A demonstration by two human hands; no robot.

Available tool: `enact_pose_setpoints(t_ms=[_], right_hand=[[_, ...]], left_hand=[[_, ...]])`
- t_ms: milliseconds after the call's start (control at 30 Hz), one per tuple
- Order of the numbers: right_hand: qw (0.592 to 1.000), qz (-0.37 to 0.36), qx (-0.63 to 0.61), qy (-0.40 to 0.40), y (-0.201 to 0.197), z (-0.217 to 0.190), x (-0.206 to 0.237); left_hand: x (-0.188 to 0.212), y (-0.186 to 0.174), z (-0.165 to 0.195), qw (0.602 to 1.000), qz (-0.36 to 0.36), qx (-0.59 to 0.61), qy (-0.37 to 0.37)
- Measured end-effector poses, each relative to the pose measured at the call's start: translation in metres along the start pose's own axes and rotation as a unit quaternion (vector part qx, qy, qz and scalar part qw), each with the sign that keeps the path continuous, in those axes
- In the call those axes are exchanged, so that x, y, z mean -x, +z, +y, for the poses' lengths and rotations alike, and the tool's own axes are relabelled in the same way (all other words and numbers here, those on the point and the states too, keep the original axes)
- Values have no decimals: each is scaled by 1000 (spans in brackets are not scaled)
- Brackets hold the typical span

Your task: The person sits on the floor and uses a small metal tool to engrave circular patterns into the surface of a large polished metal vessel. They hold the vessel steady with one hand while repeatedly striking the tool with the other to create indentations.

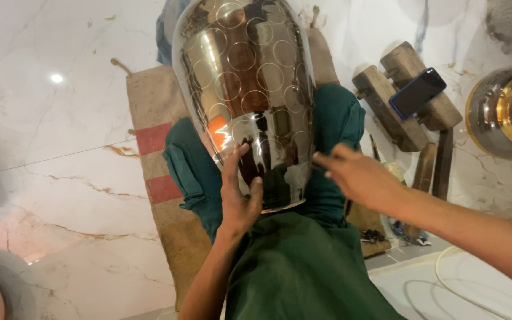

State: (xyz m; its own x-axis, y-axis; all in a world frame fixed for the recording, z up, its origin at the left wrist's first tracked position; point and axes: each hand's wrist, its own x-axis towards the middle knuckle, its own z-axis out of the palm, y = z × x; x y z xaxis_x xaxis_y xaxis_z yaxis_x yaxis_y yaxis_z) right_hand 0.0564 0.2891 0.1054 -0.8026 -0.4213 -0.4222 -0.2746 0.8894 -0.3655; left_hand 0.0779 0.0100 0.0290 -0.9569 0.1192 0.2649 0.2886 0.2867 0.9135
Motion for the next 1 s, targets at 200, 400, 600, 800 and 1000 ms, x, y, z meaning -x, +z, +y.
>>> enact_pose_setpoints(t_ms=[200, 400, 600, 800, 1000], right_hand=[[968, 14, -174, 181, -32, -45, 13], [992, 67, 87, 62, -6, -86, 19], [968, 90, 236, 9, 1, -106, 15], [955, 85, 283, -20, 5, -110, 10], [944, 16, 324, -57, -6, -110, 0]], left_hand=[[0, 7, -5, 984, -36, -170, 36], [5, 23, -14, 983, 6, -180, 43], [7, 31, -27, 980, 39, -182, 71], [10, 33, -33, 982, 46, -167, 79], [8, 32, -32, 982, 43, -163, 84]])
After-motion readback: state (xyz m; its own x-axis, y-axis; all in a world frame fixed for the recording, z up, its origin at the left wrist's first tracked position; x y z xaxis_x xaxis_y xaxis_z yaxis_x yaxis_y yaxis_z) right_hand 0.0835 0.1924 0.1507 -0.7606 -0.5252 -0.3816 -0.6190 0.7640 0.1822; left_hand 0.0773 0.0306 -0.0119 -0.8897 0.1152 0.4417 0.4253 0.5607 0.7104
